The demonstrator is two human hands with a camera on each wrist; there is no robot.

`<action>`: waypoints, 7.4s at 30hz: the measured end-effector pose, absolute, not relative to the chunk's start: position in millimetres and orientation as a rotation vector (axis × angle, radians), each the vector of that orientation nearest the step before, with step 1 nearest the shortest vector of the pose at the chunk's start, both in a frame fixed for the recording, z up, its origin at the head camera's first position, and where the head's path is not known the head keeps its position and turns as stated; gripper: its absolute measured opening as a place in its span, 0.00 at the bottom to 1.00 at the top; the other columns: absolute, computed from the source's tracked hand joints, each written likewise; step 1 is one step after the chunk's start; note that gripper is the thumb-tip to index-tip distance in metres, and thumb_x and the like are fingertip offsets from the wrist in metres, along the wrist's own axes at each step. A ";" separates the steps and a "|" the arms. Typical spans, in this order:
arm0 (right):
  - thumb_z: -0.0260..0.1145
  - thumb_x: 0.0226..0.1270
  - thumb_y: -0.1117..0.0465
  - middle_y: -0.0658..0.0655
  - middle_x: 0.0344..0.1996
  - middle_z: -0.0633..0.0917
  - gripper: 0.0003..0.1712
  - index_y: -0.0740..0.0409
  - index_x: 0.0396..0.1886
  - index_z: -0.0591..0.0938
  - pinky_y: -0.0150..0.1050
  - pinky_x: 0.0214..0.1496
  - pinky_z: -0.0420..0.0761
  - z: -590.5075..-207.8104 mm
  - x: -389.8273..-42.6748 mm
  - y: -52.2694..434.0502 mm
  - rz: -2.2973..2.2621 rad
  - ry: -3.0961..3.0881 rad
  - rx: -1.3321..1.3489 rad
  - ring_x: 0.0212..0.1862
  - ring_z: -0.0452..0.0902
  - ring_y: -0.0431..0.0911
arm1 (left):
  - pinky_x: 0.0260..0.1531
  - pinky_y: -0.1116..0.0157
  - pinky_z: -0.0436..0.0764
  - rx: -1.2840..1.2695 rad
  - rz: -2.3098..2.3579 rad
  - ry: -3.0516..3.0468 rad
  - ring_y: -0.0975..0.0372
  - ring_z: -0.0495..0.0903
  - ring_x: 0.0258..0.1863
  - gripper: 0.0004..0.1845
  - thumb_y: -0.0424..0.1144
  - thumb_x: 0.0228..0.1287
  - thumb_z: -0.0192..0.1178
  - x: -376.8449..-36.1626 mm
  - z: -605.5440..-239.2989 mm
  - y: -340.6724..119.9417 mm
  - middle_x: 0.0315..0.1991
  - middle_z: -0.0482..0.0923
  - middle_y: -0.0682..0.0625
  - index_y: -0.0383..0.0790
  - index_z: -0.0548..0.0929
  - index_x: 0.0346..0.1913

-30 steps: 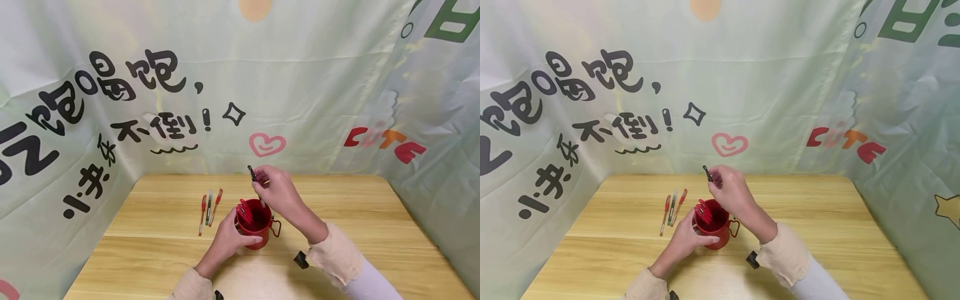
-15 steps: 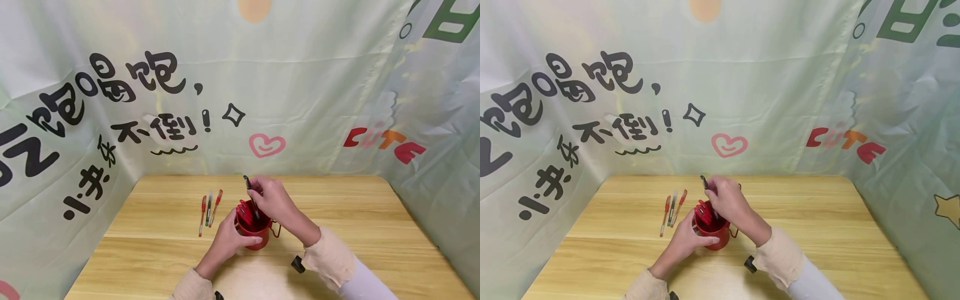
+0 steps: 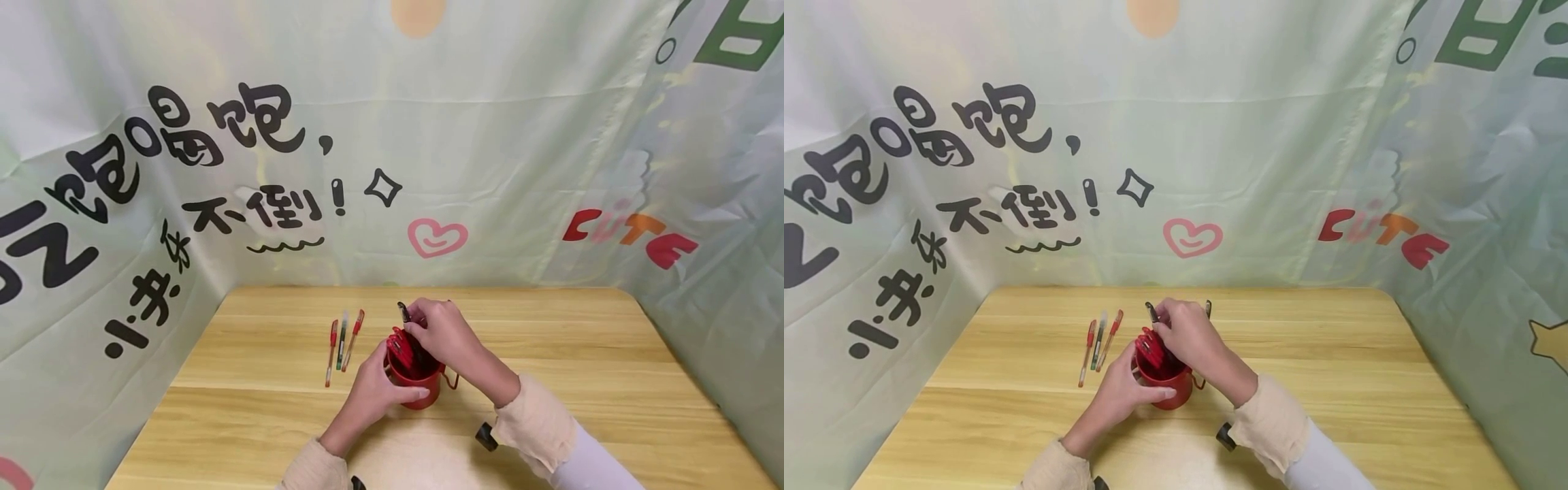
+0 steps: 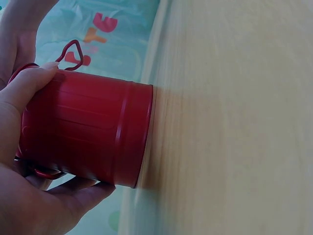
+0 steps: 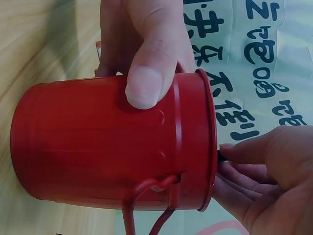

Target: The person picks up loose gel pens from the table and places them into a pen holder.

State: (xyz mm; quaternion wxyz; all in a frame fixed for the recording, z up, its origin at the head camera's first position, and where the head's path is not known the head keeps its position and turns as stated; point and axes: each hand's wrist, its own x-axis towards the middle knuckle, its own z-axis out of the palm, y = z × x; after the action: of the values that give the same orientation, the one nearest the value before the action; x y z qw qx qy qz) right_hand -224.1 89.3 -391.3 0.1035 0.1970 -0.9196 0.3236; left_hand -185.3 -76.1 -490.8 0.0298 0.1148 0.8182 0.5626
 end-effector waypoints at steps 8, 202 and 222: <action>0.76 0.64 0.66 0.57 0.33 0.92 0.04 0.60 0.37 0.88 0.38 0.35 0.90 -396.6 -223.7 88.3 0.877 -2.732 0.611 0.36 0.90 0.47 | 0.62 0.59 0.82 0.336 1.735 2.514 0.63 0.79 0.64 0.52 0.56 0.44 0.84 -184.4 -491.5 -76.3 0.65 0.79 0.59 0.54 0.69 0.73; 0.70 0.72 0.59 0.56 0.35 0.90 0.09 0.60 0.45 0.86 0.37 0.35 0.87 -350.9 -260.2 129.6 1.088 -2.778 0.510 0.31 0.85 0.42 | 0.61 0.55 0.85 0.334 1.782 2.500 0.55 0.79 0.65 0.50 0.49 0.44 0.85 -184.5 -493.4 -74.0 0.64 0.81 0.51 0.50 0.72 0.71; 0.75 0.67 0.60 0.53 0.32 0.90 0.08 0.57 0.41 0.85 0.35 0.36 0.85 -348.5 -238.3 111.0 1.212 -2.697 0.575 0.35 0.86 0.42 | 0.62 0.55 0.84 0.355 1.768 2.515 0.57 0.79 0.65 0.49 0.51 0.45 0.85 -185.6 -493.0 -74.1 0.65 0.80 0.52 0.50 0.71 0.71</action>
State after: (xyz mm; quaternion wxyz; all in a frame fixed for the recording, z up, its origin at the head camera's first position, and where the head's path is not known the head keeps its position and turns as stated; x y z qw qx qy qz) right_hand -238.3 111.0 -348.5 0.0647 0.1904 -0.8935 0.4016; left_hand -185.6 -74.1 -493.0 0.0235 0.1146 0.8124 0.5713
